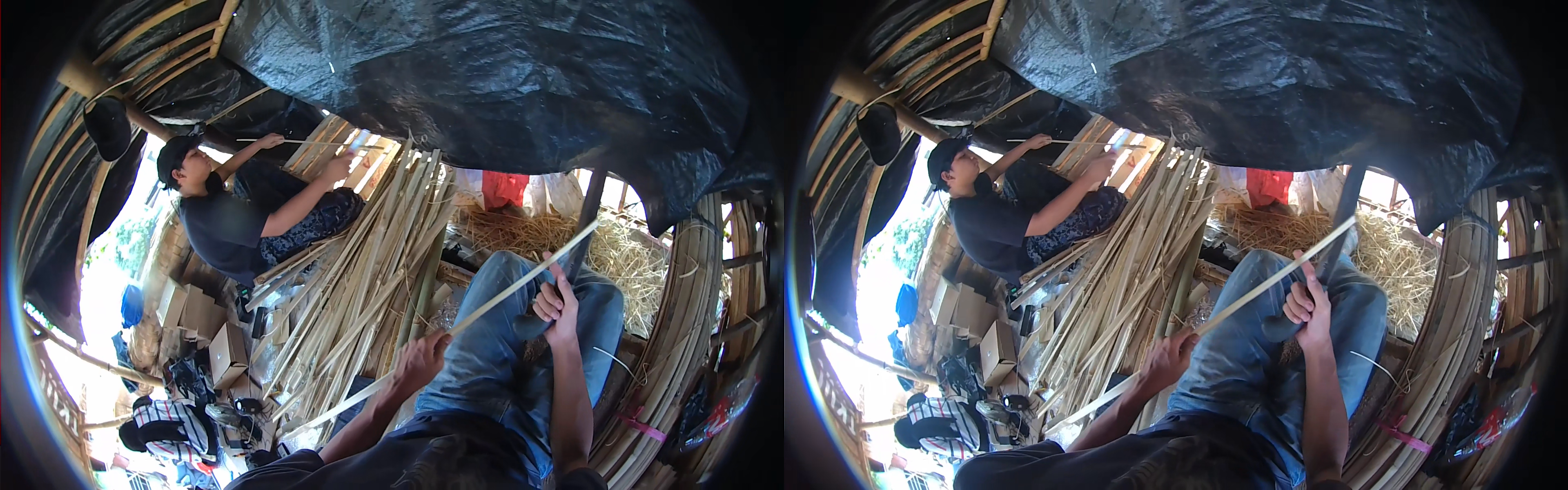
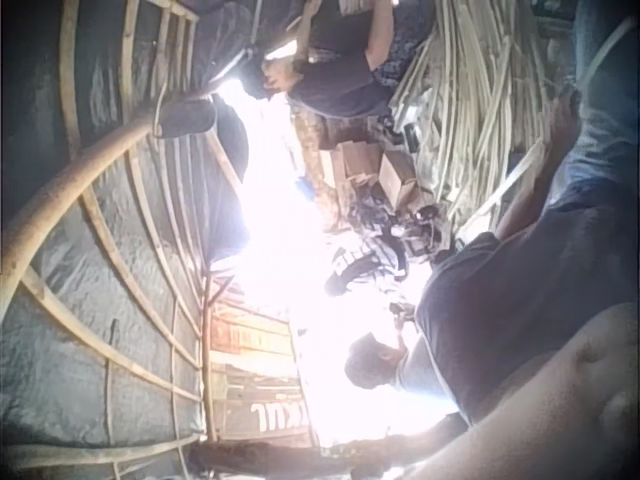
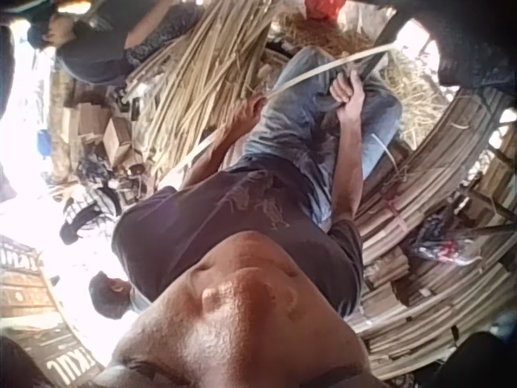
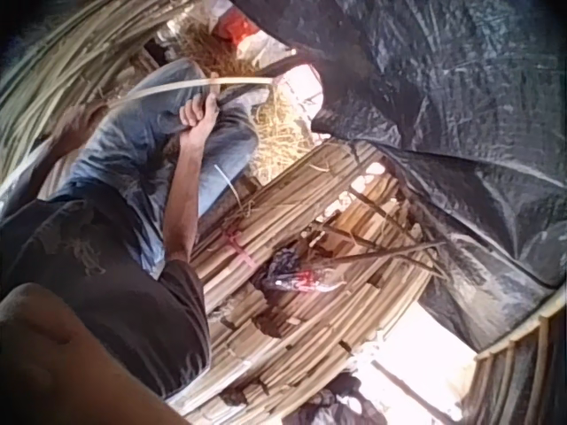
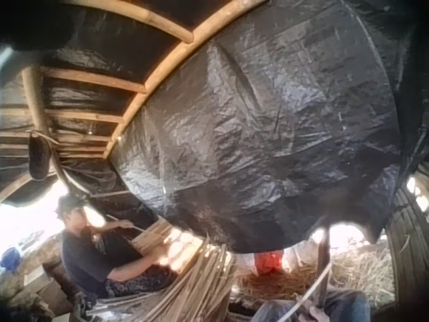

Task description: Shaving and thinning long strips of bamboo using a machete.

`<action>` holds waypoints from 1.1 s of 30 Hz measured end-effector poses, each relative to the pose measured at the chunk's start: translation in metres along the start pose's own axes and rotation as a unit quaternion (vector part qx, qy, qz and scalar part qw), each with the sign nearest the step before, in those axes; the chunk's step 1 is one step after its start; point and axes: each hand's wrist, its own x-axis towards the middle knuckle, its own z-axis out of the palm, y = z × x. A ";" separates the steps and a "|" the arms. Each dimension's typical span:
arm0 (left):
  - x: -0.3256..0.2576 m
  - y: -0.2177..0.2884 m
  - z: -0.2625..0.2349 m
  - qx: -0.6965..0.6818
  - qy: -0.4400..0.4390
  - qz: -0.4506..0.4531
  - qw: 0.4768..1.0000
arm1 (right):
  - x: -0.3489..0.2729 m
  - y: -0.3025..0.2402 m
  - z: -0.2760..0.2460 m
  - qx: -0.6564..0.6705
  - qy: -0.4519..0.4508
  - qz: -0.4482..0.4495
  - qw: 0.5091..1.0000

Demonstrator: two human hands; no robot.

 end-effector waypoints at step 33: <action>0.023 0.001 -0.068 -0.045 -0.009 -0.121 0.992 | 0.002 -0.006 -0.002 0.029 0.052 0.035 0.998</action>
